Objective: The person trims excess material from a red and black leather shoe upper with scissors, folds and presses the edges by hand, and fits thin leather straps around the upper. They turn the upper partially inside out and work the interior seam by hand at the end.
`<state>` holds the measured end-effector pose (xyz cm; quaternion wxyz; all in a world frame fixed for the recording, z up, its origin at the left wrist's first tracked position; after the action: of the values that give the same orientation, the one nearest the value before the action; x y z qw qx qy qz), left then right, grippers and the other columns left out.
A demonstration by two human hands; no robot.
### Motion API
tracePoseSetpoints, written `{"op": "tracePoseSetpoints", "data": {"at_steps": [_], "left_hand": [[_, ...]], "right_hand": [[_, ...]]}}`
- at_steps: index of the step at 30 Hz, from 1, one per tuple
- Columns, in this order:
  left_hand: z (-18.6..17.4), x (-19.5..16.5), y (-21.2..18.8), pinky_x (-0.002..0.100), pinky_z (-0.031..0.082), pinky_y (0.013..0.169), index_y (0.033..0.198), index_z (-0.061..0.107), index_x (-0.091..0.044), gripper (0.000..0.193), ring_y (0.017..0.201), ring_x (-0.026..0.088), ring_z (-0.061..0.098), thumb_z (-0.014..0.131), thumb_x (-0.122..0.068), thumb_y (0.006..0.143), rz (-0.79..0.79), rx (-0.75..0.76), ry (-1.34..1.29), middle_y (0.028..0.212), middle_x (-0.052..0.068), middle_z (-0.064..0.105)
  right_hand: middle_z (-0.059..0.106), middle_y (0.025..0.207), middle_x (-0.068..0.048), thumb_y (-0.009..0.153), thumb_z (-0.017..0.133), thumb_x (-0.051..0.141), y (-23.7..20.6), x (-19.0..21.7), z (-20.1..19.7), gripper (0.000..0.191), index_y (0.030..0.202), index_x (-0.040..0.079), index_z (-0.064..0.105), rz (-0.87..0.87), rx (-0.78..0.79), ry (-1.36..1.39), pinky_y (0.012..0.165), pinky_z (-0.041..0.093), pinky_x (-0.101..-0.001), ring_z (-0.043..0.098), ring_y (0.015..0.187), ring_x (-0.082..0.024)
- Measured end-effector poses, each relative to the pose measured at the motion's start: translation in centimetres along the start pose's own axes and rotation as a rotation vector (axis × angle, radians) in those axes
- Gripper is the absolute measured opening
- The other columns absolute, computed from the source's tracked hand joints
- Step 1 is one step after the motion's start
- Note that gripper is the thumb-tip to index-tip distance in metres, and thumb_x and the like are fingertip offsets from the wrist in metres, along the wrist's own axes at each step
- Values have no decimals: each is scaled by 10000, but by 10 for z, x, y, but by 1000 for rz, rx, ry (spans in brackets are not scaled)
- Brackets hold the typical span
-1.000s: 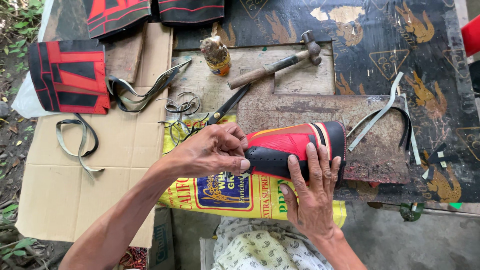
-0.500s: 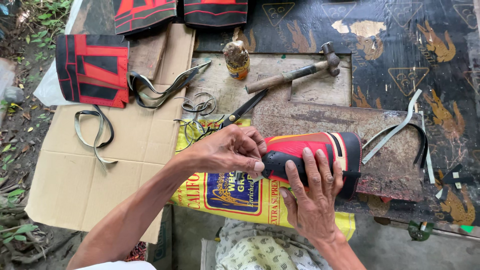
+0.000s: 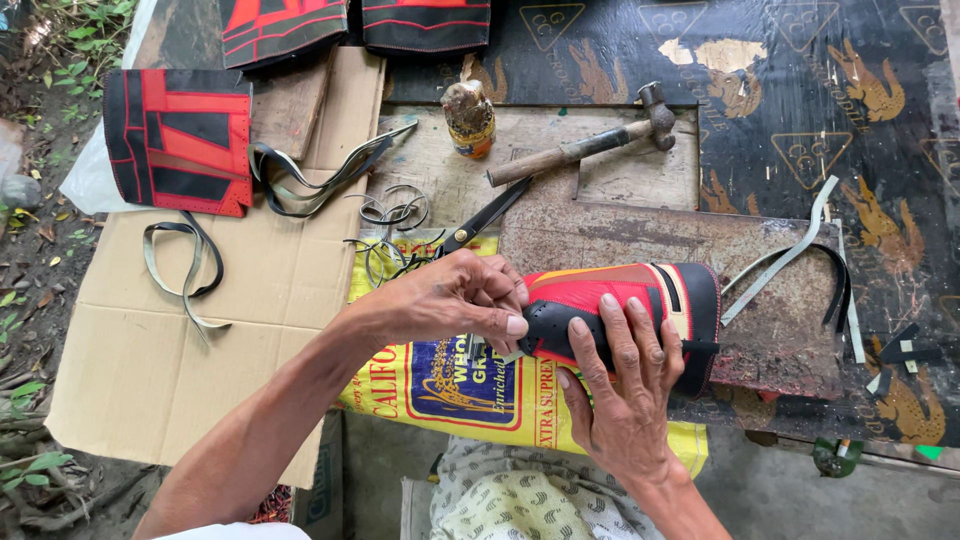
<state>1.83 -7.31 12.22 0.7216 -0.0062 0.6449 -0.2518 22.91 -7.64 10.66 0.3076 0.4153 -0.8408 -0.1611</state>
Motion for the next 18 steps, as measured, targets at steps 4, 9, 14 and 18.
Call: {"op": "tracePoseSetpoints", "data": {"at_steps": [4,9,14,18], "left_hand": [[-2,-3,-2,267,548,754,900,779,9,285,850,132,748,805,-273,867,18,-13,109,1045,37,625],[-2,-10,-7,273,484,736,852,804,1,276,910,114,605,817,-275,847,65,-34,277,1027,42,645],[3,-13,-10,263,493,746,820,786,8,264,959,115,588,810,-254,832,91,-23,312,1072,43,609],[6,-12,-10,255,512,758,818,778,14,259,970,115,585,805,-243,829,98,-14,297,1086,51,586]], "right_hand": [[432,1573,-189,957,686,260,0,0,0,537,1459,139,537,-1,-7,0,1221,200,-624,370,1483,-408],[436,1570,-187,960,684,265,-4,-1,1,528,1457,155,545,1,-10,3,1220,193,-618,368,1481,-409],[432,1572,-189,972,671,262,-10,-2,4,520,1464,158,537,2,-6,-3,1223,176,-620,363,1483,-420],[411,1584,-199,990,662,284,-11,-1,3,520,1472,158,515,-12,-16,8,1226,153,-644,342,1492,-444]]}}
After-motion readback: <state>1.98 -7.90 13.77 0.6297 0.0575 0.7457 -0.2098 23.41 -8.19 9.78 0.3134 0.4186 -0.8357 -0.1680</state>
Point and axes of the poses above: each hand's wrist, its own y-axis towards the middle knuckle, its own z-axis out of the palm, x = y × z, the point moved 6 cm from there along y, towards the middle knuckle
